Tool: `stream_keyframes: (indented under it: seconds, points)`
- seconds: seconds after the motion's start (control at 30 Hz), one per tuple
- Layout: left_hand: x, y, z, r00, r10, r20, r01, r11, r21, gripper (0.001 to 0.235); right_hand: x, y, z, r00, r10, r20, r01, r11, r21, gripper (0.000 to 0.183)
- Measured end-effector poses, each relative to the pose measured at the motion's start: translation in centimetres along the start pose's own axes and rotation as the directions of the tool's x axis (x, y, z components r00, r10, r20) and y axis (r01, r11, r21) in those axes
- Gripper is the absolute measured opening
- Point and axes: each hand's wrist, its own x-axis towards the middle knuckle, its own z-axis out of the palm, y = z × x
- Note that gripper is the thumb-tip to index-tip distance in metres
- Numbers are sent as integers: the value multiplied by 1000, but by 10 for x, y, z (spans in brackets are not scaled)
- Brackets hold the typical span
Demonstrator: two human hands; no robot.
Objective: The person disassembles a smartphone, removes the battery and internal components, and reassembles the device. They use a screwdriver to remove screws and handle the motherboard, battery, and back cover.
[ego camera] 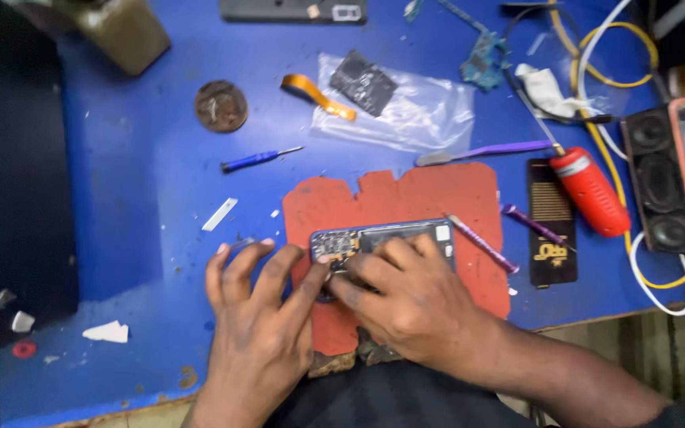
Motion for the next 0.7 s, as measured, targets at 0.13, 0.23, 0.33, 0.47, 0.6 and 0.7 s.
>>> stream_keyframes:
  seconds: [0.13,0.23,0.33,0.47,0.6,0.7]
  points:
    - [-1,1,3,1000,-3,-13,3,1000,30,44,-5,2,5,997,22,-69,-17,997,71,37]
    - [-1,1,5,1000,-11,-24,12,1000,28,45,-9,0,7,997,35,-69,-29,997,76,37]
    - [0,2,4,1000,-9,-22,9,1000,20,44,-8,0,7,998,16,-66,-14,999,35,37]
    - [1,1,4,1000,1,-25,-1,1000,-9,43,-6,-1,8,996,38,-75,-39,999,-15,32]
    - [0,-1,0,1000,-6,-15,5,1000,-29,43,-4,-2,10,995,60,-79,-61,998,-10,37]
    - [-1,0,-3,999,-21,-26,20,999,-32,45,-8,6,8,990,105,-98,-96,991,89,40]
